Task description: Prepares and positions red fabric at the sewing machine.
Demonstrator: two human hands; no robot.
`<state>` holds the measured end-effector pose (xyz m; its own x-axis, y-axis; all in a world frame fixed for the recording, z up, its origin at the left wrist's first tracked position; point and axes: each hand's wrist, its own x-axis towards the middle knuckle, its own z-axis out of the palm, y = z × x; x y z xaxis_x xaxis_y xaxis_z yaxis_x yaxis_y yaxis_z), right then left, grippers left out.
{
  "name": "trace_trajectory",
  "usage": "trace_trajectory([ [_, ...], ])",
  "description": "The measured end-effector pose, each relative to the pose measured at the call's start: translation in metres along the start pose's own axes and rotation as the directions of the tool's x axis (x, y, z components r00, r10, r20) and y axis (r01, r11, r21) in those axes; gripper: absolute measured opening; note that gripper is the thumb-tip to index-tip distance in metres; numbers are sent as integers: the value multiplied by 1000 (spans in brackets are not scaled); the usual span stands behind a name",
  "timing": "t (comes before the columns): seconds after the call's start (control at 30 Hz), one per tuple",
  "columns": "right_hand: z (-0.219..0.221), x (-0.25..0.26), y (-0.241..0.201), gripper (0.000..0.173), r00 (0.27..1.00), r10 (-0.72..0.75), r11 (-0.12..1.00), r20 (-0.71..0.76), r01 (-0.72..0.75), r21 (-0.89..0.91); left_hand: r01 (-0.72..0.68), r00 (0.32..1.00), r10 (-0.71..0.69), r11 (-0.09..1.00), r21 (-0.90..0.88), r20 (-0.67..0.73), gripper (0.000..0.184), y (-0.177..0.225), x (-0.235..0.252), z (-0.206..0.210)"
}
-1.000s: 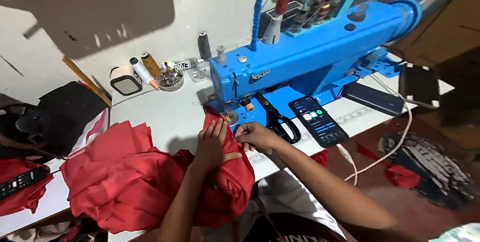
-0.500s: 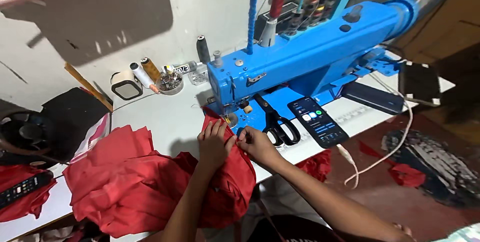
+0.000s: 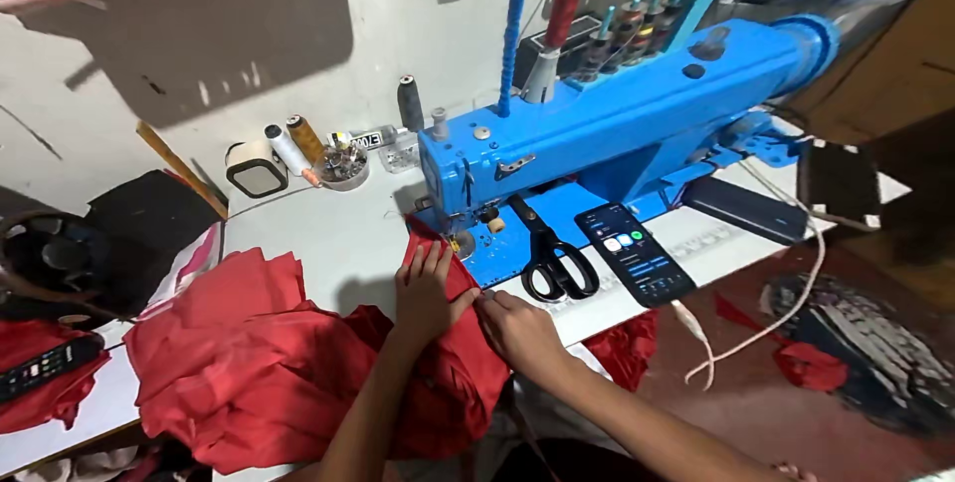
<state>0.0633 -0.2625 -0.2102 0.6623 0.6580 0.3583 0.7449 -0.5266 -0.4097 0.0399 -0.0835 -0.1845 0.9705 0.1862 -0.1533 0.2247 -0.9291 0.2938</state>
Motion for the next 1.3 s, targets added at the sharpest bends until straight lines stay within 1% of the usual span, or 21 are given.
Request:
trace_trajectory([
  [0.07,-1,-6,2,20,999,-43,999,-24,43,-19,-1,1000,1,1000,3,9,85,0,0,0],
  [0.23,1,-10,6,23,995,-86,996,-59,85,-14,-8,1000,8,1000,8,-2,85,0,0,4],
  [0.3,4,-11,8,24,992,-91,996,-86,91,-7,-18,998,19,1000,7,-58,88,-2,-3,10],
  [0.37,2,-11,10,25,994,-71,996,-89,75,38,-12,988,11,1000,-11,-153,92,-2,-10,16],
  [0.4,-2,-11,10,26,997,-45,995,-67,50,84,12,986,-17,1000,-29,-168,92,0,-14,15],
  [0.43,-9,-9,10,27,1000,-7,989,-21,10,145,50,988,-57,997,-57,-144,90,2,-18,10],
  [0.5,-20,-2,14,30,994,56,964,91,-78,255,96,994,-102,989,-115,-43,78,4,-21,-4],
  [0.57,-25,8,20,31,986,72,949,148,-114,295,73,997,-73,989,-130,-2,63,1,-20,-13],
  [0.63,-29,20,23,28,988,40,954,149,-82,289,-4,997,-3,994,-112,-71,49,-5,-15,-13],
  [0.73,-31,39,25,26,989,-14,968,147,-24,250,-165,970,147,983,-80,-194,35,-14,-4,-11],
  [0.77,-30,44,25,26,987,-27,971,159,-12,239,-213,960,196,975,-68,-202,34,-16,0,-12],
  [0.83,-26,53,26,26,976,-61,973,211,11,232,-271,955,264,962,-41,-136,33,-20,8,-14],
  [0.9,-20,59,27,27,953,-108,971,282,40,237,-274,962,274,961,-28,-23,32,-20,14,-20],
  [0.93,-17,61,27,26,947,-127,971,296,58,233,-280,960,280,960,-26,-7,30,-21,16,-20],
  [1.03,-7,61,28,25,955,-153,975,253,104,199,-302,953,301,953,-38,-21,25,-24,18,-20],
  [1.17,-4,56,29,27,961,-169,977,221,135,163,-322,947,321,945,-65,-17,26,-26,15,-19],
  [1.23,-8,54,28,29,969,-166,973,182,131,189,-332,943,331,933,-142,-27,27,-26,11,-21],
  [1.3,-14,51,26,29,981,-157,966,112,129,223,-324,944,329,917,-235,-16,29,-25,6,-27],
])
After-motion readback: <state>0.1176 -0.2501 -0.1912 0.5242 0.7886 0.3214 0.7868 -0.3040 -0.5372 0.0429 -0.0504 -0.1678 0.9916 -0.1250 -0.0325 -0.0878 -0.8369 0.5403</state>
